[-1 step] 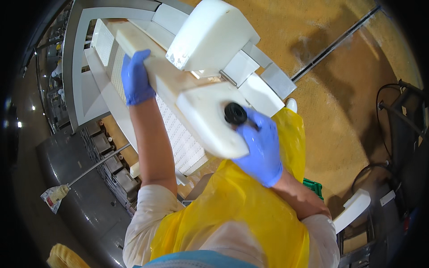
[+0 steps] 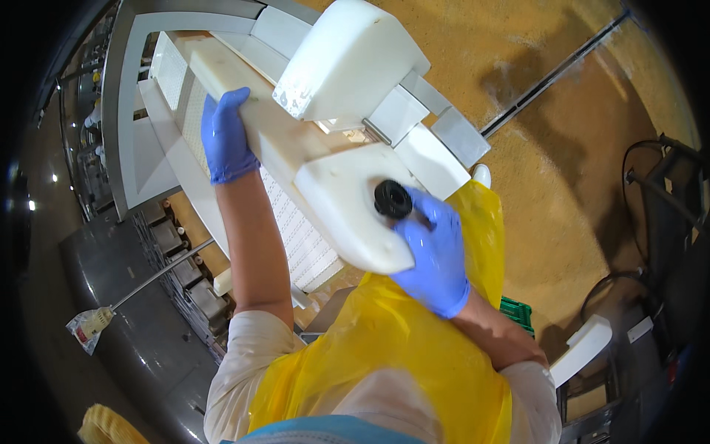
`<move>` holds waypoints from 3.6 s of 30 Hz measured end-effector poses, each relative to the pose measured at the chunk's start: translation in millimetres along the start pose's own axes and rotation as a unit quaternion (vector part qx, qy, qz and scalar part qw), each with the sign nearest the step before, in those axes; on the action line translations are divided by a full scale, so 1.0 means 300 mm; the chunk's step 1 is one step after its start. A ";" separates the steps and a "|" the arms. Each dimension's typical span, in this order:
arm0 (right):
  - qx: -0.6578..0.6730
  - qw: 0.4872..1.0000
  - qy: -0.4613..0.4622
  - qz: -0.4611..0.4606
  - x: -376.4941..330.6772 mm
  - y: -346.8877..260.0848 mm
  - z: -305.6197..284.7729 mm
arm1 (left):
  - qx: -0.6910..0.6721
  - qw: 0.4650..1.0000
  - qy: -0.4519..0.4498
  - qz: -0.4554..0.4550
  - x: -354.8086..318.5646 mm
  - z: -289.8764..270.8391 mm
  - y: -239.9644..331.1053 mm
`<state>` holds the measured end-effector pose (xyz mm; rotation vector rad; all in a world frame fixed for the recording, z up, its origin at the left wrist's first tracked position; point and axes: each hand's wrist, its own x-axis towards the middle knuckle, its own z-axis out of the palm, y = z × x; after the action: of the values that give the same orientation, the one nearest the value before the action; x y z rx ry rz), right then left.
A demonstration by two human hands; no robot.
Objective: The person assembles a white plastic machine by inserting a grid-like component into a housing, aligning and pressing it into place, then attaching a long white cover piece. The person wears blue gloves and a yellow apron in a workshop with a wet floor.
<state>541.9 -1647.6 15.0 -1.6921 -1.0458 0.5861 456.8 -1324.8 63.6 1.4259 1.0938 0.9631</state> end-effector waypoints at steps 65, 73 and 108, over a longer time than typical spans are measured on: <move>0.104 0.993 -0.018 -0.060 0.046 0.121 -0.008 | -0.100 0.994 0.035 0.026 0.073 0.074 -0.063; 0.103 0.992 0.066 -0.006 -0.079 0.141 -0.208 | 0.120 0.964 0.098 0.216 0.093 -0.059 -0.107; -0.248 0.412 0.541 0.690 -3.387 0.330 -0.520 | 0.226 0.385 -0.773 -0.450 -3.048 0.794 -0.687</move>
<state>187.0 -2607.9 -121.8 -2.4996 1.5364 -0.1060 423.2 -2262.4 -171.8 1.0502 0.3007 -1.4933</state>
